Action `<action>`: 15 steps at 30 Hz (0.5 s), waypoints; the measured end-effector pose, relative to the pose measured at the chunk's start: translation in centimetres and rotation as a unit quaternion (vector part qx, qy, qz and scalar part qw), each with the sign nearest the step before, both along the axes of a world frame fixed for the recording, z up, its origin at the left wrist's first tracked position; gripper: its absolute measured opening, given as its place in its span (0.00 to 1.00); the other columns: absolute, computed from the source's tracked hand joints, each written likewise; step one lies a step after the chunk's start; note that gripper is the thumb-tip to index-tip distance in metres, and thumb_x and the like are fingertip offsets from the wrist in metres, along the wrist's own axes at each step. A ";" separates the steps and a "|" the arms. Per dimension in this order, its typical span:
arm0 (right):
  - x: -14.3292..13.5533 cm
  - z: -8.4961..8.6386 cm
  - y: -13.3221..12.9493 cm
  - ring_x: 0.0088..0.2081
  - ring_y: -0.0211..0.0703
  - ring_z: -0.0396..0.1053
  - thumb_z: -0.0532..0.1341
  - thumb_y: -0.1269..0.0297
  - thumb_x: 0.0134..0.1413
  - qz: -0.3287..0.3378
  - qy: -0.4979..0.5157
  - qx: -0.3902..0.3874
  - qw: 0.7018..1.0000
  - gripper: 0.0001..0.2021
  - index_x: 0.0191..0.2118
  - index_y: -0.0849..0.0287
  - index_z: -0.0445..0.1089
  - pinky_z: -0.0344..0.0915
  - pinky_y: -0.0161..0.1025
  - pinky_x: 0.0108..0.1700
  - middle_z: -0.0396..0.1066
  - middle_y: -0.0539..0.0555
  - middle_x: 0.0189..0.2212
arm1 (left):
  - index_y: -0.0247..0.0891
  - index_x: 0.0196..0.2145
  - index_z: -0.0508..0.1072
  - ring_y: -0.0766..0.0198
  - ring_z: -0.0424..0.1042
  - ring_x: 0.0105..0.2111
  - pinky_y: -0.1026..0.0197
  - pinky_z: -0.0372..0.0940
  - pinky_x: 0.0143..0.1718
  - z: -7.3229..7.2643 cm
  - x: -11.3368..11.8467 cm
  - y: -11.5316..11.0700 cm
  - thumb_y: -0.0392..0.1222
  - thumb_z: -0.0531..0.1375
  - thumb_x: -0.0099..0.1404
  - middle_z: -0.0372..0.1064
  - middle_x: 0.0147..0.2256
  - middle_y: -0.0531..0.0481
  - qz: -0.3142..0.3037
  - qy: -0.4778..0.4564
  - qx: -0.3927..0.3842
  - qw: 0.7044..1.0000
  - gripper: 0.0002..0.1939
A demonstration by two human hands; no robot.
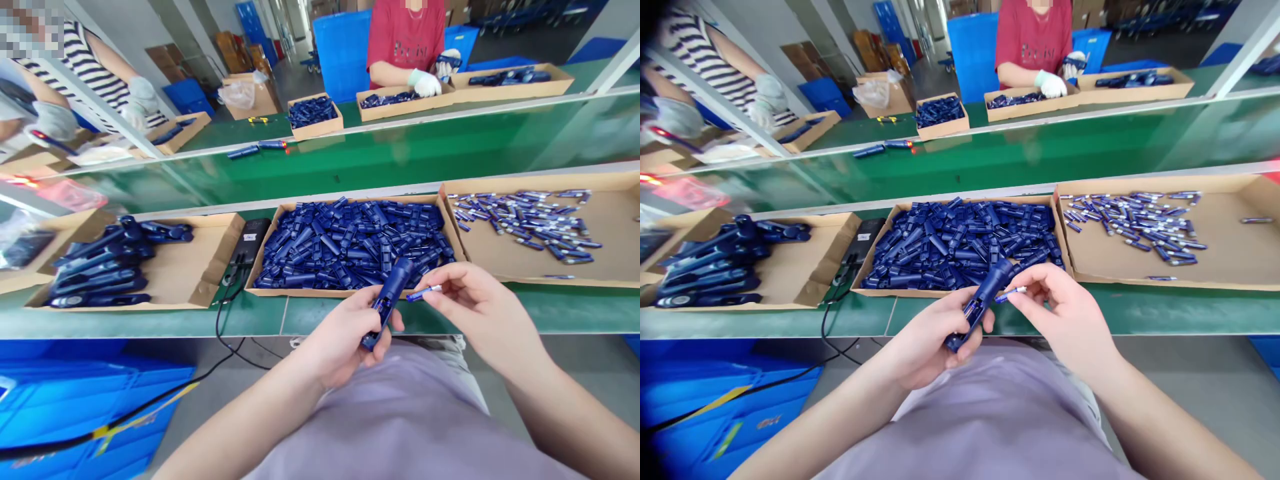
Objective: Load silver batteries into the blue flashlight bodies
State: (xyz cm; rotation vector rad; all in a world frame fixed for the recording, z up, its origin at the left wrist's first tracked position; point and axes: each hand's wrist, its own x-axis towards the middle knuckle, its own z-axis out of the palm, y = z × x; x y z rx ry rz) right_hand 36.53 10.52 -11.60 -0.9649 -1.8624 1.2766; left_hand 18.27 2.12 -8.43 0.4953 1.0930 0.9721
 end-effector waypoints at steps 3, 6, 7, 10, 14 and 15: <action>-0.3 0.2 -0.5 0.37 0.42 0.72 0.63 0.57 0.58 0.034 0.007 -0.008 0.999 0.09 0.39 0.58 0.69 0.70 0.36 0.35 0.74 0.54 0.37 | 0.37 0.42 0.65 0.75 0.53 0.14 0.70 0.43 0.10 -0.1 0.2 0.2 0.36 0.53 0.58 0.64 0.28 0.53 -0.002 0.017 -0.012 1.000 0.12; -0.9 0.7 -1.1 0.35 0.40 0.72 0.61 0.62 0.59 0.066 -0.013 0.033 0.997 0.05 0.38 0.56 0.71 0.69 0.34 0.32 0.74 0.52 0.36 | 0.37 0.40 0.65 0.73 0.56 0.14 0.70 0.46 0.11 -0.4 0.7 0.4 0.42 0.54 0.63 0.62 0.27 0.53 0.005 0.003 -0.005 1.000 0.09; -1.1 0.8 -1.2 0.34 0.39 0.72 0.61 0.64 0.59 0.077 -0.026 0.056 0.995 0.04 0.38 0.56 0.72 0.68 0.33 0.31 0.75 0.51 0.35 | 0.37 0.40 0.65 0.73 0.58 0.15 0.70 0.48 0.12 -0.4 0.8 0.3 0.44 0.54 0.64 0.62 0.28 0.53 0.008 -0.011 -0.005 1.000 0.09; -1.6 0.9 -1.5 0.30 0.35 0.71 0.62 0.70 0.58 0.118 -0.041 0.113 0.986 0.04 0.38 0.55 0.73 0.68 0.31 0.31 0.75 0.48 0.34 | 0.38 0.41 0.65 0.72 0.60 0.18 0.70 0.51 0.15 -0.5 1.1 0.2 0.48 0.53 0.66 0.63 0.30 0.51 0.013 -0.043 -0.010 0.999 0.12; -1.8 0.3 -1.6 0.39 0.38 0.71 0.58 0.70 0.63 0.110 -0.029 0.278 0.954 0.07 0.42 0.57 0.73 0.70 0.34 0.41 0.74 0.52 0.40 | 0.38 0.42 0.65 0.71 0.59 0.18 0.70 0.50 0.15 -0.5 1.1 0.0 0.48 0.51 0.68 0.61 0.27 0.53 0.031 -0.048 -0.018 0.998 0.11; -1.7 0.1 -1.6 0.42 0.41 0.70 0.57 0.70 0.64 0.096 -0.046 0.339 0.935 0.08 0.44 0.58 0.73 0.69 0.37 0.42 0.73 0.55 0.43 | 0.39 0.43 0.64 0.70 0.60 0.18 0.70 0.50 0.15 -0.5 1.1 0.0 0.48 0.51 0.68 0.61 0.26 0.53 0.034 -0.048 -0.022 0.998 0.11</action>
